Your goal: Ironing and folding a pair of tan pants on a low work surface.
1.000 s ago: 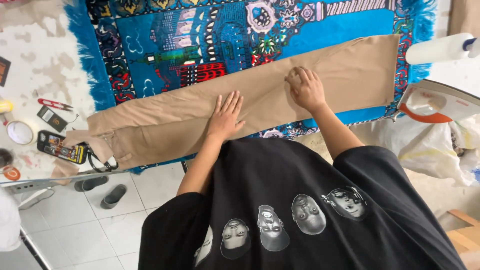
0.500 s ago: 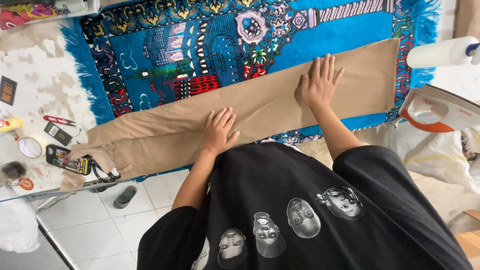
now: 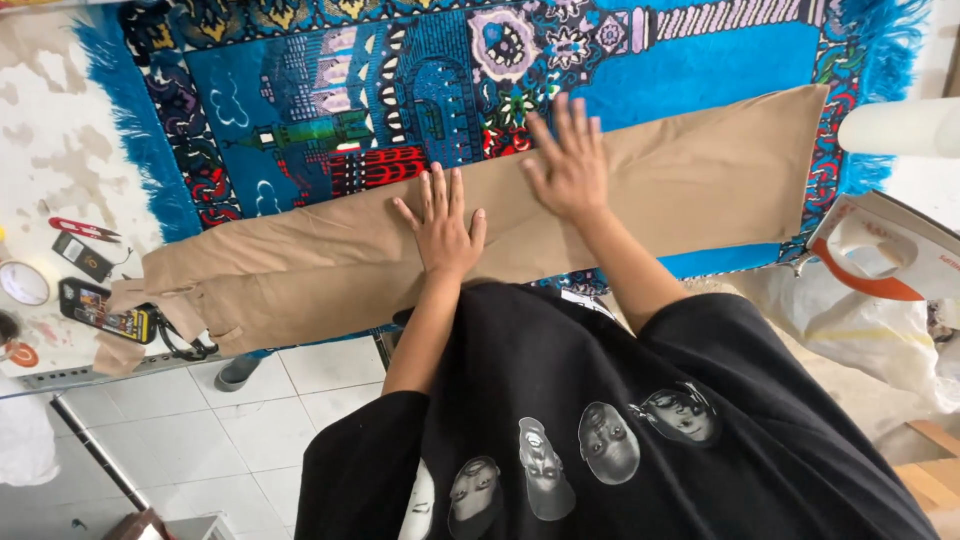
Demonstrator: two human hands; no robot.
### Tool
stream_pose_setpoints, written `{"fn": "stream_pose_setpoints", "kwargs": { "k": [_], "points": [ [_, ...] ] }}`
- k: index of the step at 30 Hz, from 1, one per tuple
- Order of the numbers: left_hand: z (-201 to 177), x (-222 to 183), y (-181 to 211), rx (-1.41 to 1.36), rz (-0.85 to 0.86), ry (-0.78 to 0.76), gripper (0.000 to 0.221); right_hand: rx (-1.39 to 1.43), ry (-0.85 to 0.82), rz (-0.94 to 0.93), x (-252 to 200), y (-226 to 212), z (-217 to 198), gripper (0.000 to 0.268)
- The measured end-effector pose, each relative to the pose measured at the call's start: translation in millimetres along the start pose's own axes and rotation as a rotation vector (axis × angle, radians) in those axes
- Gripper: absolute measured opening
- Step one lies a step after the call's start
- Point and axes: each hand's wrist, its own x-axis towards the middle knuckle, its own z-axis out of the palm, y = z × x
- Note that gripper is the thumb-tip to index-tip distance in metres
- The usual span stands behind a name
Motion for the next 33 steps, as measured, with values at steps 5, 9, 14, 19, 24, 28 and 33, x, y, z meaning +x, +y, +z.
{"fn": "stream_pose_setpoints", "kwargs": {
  "k": [5, 9, 14, 19, 24, 28, 33],
  "points": [
    [1, 0, -1, 0.006, -0.023, -0.058, 0.074, -0.073, -0.016, 0.446, -4, 119, -34, 0.063],
    [3, -1, -2, 0.01, -0.024, -0.067, 0.075, -0.094, -0.154, 0.911, -3, 165, -88, 0.056],
    [4, 0, 2, 0.025, -0.017, -0.036, 0.075, -0.164, -0.16, 0.817, -8, 179, -88, 0.056],
    [-1, -1, 1, 0.085, -0.053, -0.019, 0.077, -0.236, -0.121, 0.766, 8, 114, -88, 0.064],
    [-8, 1, 3, 0.163, -0.035, -0.12, 0.077, -0.01, 0.043, 0.02, 9, -14, -29, 0.06],
    [3, -1, -23, 0.068, -0.075, 0.036, 0.08, -0.007, 0.051, 0.006, 14, -36, 14, 0.06],
    [-34, -26, -149, 0.138, -0.437, 0.071, 0.057, 0.001, -0.022, -0.001, 12, -30, 14, 0.065]
  ]
}}
